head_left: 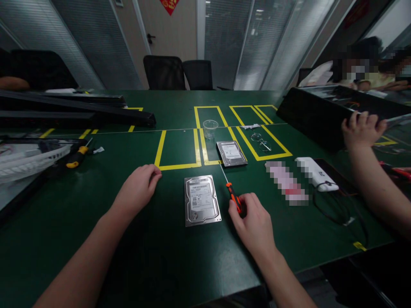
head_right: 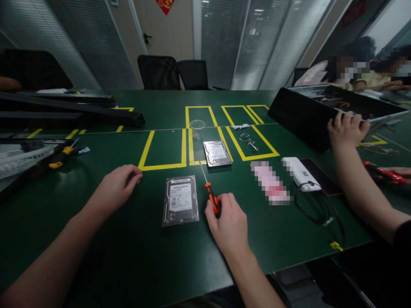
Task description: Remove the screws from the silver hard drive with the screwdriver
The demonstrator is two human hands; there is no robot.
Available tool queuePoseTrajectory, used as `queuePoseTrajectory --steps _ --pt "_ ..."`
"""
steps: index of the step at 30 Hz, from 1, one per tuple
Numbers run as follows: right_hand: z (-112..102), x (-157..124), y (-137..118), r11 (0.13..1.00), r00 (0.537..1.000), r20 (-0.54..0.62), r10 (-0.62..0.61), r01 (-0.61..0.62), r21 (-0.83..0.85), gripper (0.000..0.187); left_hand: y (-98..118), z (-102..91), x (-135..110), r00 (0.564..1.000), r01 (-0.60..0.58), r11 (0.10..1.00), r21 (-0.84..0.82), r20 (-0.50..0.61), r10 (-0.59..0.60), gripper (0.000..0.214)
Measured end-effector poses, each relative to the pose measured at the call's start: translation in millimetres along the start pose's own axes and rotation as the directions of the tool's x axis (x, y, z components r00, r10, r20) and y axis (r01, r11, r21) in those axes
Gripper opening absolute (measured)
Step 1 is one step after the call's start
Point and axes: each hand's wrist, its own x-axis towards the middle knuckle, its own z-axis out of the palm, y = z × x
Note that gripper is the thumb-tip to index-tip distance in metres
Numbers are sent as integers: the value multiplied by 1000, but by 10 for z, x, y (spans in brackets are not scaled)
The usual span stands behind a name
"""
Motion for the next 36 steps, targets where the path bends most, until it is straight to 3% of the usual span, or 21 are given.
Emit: queuePoseTrajectory --steps 5,9,15,19,24,28,36 --pt "-205 222 -221 974 998 40 42 -50 221 20 248 -81 -67 999 -48 987 -154 -12 46 20" --pt "-267 630 -436 943 997 45 -60 42 329 22 458 -82 -29 992 -124 966 -227 -33 120 18" --pt "132 1115 -391 860 970 -72 -233 240 450 21 459 172 52 978 -207 908 -364 -58 199 12" --pt "415 1096 -223 823 985 -94 -147 175 541 20 344 377 56 982 -185 877 -443 -107 153 15" --pt "501 1034 -167 848 994 -6 -106 93 522 20 293 520 129 976 -177 862 -475 -197 92 16" --pt "556 1051 -144 862 993 72 -91 42 506 24 301 543 166 968 -205 860 -467 -224 109 15" --pt "599 1055 -91 863 994 80 -76 26 504 26 334 539 136 972 -205 853 -480 -198 122 9"
